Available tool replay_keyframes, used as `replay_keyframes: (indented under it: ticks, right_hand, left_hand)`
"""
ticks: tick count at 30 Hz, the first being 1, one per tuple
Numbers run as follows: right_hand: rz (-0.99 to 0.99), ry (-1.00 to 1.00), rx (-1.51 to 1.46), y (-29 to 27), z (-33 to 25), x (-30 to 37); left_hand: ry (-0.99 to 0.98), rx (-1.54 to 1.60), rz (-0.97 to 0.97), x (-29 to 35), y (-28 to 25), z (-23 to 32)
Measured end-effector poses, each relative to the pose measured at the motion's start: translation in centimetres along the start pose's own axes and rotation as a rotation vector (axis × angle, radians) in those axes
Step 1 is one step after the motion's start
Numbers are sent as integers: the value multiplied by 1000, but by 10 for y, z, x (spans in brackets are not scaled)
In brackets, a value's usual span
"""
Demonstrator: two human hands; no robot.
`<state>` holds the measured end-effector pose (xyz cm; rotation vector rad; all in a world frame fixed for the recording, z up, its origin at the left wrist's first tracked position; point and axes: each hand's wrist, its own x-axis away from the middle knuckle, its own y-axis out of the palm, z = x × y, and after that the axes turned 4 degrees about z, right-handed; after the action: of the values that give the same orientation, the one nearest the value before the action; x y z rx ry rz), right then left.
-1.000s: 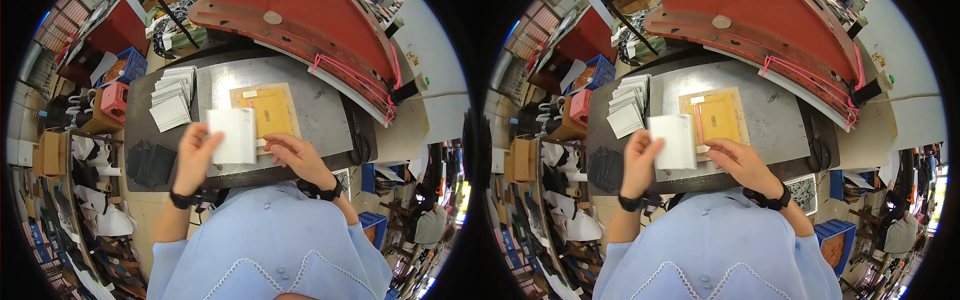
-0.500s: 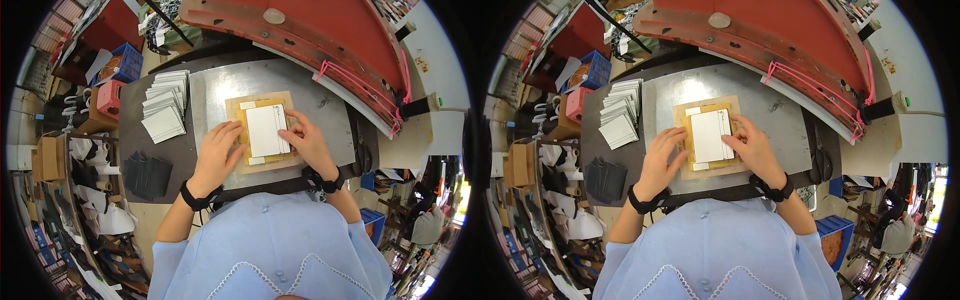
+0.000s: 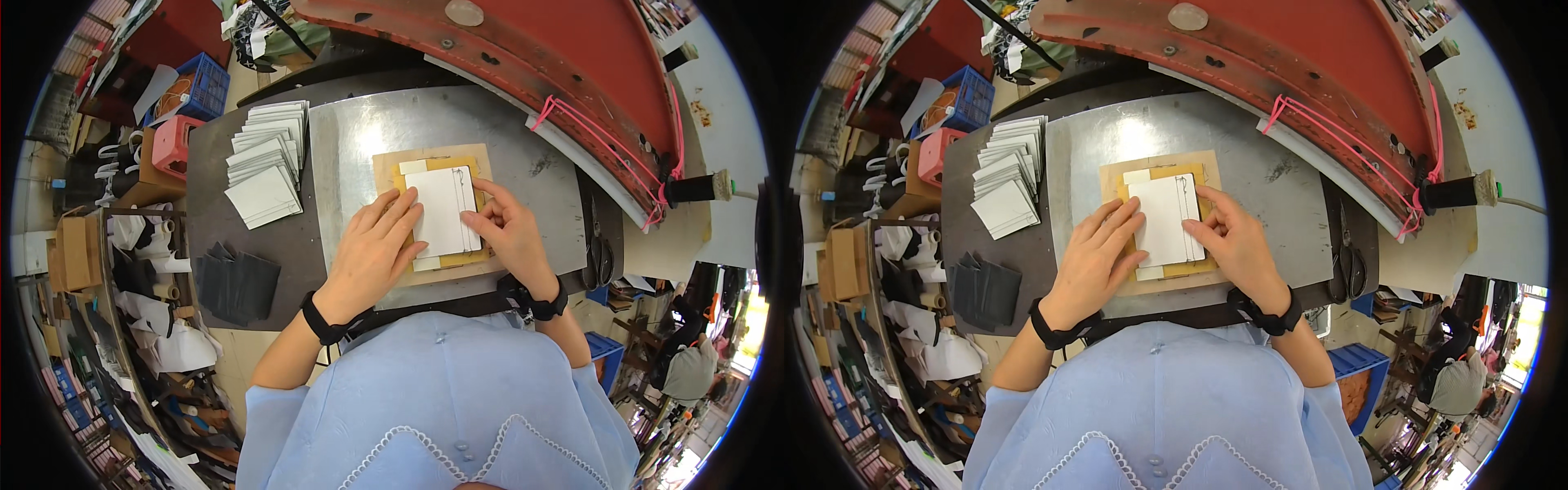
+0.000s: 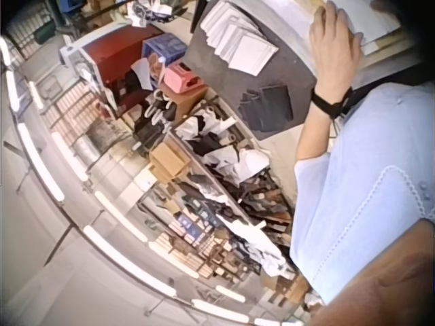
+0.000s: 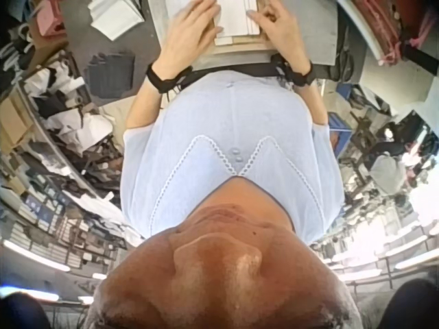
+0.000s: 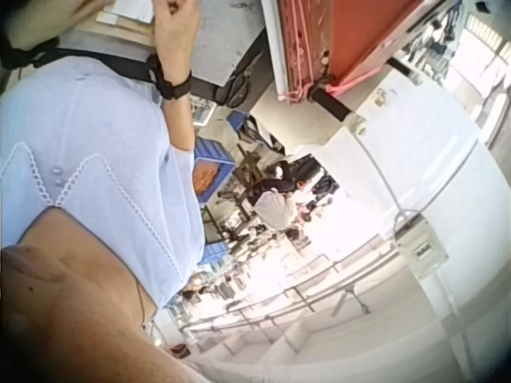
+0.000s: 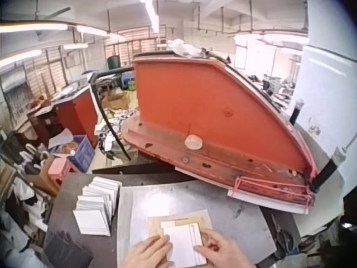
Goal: Using a manual punch press to cut or shape leather/paper components for goods assembly.
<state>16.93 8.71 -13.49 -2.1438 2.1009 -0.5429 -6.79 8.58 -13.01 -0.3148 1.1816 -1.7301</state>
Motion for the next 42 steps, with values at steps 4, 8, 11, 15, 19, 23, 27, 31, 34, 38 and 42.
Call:
replay_keyframes:
  ticks: [4,8,11,15,19,23,27,31,34,38,42]
  right_hand:
    - [25,-40,130,1,-6,1]
    - [30,-42,178,2,-6,2]
    - [39,-84,209,1,1,2]
    - [24,-54,177,2,4,-1]
    - [26,-62,142,3,3,2]
    - [30,-86,165,3,2,2]
    - [35,-91,192,4,1,3]
    - [28,-131,247,3,0,2]
    - [32,-154,314,3,-3,2]
    - [11,-84,432,2,-11,3]
    - [96,-335,609,4,-13,8]
  left_hand:
    - [10,-10,-4,0,-1,0]
    - [10,-31,-6,0,-2,0]
    - [11,-40,-18,0,-4,-1]
    - [40,-23,-26,-3,-5,-15]
    - [30,15,-20,-3,-4,-14]
    - [10,-1,-39,-2,-5,-10]
    - [62,-99,-57,-4,-5,-9]
    - [166,-155,-63,-8,-7,-4]
    - [137,-47,-77,-7,-1,-4]
    - [158,-71,-109,-13,-4,-5]
    - [185,-129,-131,-17,-7,-3]
